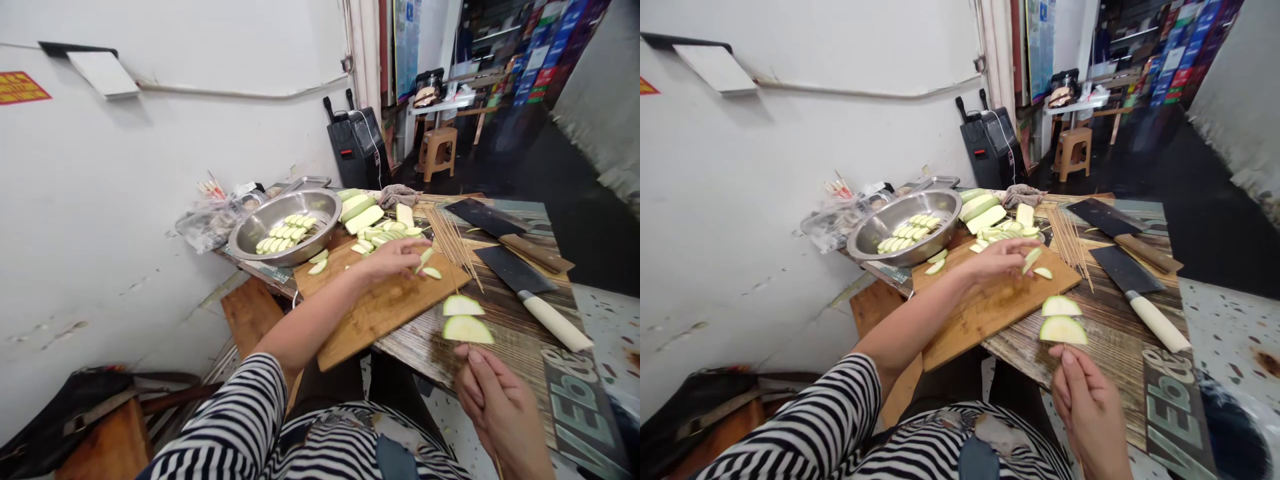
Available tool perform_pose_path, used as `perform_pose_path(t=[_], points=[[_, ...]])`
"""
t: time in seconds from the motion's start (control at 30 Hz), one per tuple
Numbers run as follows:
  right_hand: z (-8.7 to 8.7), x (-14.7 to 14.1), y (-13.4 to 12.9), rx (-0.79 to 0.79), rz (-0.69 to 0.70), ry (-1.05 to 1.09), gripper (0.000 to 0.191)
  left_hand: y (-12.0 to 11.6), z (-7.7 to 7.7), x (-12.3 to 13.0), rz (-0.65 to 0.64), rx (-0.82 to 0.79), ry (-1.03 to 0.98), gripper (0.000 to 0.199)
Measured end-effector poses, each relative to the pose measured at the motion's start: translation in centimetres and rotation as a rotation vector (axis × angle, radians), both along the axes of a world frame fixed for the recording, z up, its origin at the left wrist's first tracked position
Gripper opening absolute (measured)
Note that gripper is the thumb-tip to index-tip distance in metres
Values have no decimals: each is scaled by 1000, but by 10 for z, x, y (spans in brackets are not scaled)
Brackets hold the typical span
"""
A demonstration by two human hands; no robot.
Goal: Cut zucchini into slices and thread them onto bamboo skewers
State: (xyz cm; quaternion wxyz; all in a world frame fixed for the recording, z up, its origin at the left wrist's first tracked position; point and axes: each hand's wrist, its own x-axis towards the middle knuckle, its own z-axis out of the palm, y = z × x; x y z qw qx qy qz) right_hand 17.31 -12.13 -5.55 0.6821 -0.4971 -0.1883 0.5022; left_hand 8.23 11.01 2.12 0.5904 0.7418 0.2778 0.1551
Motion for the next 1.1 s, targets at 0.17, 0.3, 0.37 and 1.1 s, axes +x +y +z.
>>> perform_pose_path(t=[0.17,0.3,0.37,1.1], points=[[-3,-13,-5,-38,209,-105,31,-32,-2,-52,213,-797,-298,27],[-1,-29,-4,-97,366,-193,37,-46,-4,-79,458,-784,-381,21],[0,-35,-4,-133,401,-237,38,-49,-3,-88,516,-790,-392,20],[19,-52,-10,-185,441,-277,41,-46,3,-107,549,-781,-423,17]])
